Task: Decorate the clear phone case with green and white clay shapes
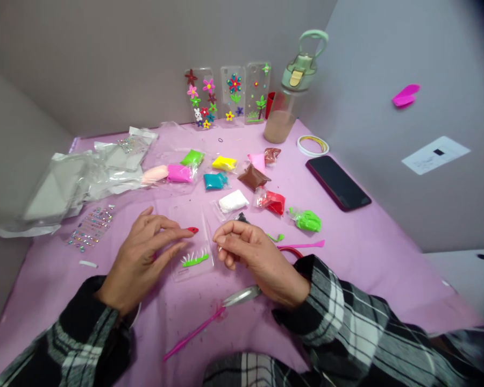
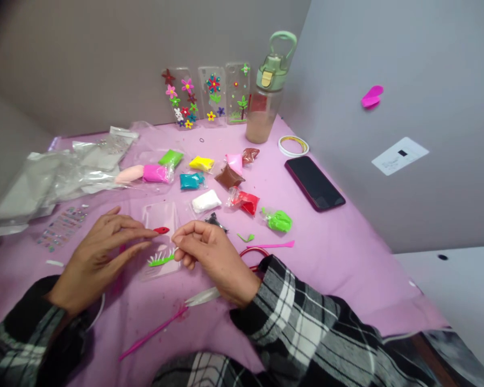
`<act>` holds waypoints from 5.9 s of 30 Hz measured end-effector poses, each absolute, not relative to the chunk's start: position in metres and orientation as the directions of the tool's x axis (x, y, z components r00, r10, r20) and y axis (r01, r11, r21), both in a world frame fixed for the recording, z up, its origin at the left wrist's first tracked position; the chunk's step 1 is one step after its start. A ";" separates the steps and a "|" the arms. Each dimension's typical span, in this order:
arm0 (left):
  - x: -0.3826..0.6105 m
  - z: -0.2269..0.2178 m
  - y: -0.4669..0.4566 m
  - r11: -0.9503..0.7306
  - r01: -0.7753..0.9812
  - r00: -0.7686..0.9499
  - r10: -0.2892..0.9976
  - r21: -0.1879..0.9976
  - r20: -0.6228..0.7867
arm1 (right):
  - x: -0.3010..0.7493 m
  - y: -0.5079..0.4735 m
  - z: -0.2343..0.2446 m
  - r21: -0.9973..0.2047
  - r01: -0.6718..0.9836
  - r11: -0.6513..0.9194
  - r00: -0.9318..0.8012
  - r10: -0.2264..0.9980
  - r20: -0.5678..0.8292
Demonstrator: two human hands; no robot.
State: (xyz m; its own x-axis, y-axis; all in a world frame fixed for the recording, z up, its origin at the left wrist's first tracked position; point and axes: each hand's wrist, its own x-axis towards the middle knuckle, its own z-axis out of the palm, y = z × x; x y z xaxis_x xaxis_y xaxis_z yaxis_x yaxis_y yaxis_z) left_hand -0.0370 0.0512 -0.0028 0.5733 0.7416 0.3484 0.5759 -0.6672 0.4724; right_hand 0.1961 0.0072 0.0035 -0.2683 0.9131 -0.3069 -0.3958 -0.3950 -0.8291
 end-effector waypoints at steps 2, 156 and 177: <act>-0.046 0.002 0.051 -0.615 0.597 0.512 0.786 0.515 0.345 | 0.196 0.007 0.004 -0.830 -0.391 -0.397 -0.258 0.913 -0.315; -0.029 -0.023 0.024 -0.530 0.553 0.481 0.833 0.643 0.273 | 0.189 0.002 -0.007 -0.909 -0.219 -0.354 -0.329 0.904 -0.273; -0.020 -0.033 0.030 -0.620 0.613 0.525 0.783 0.490 0.334 | 0.187 -0.010 -0.009 -0.748 0.564 0.351 -0.378 0.915 0.144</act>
State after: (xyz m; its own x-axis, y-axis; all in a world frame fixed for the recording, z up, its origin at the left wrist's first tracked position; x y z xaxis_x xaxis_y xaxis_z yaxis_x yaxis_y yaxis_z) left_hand -0.0198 0.0296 -0.0331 0.5250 0.7828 0.3342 0.6125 -0.6201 0.4902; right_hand 0.1872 -0.0100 -0.0093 -0.3778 0.9146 0.1438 0.5640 0.3505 -0.7477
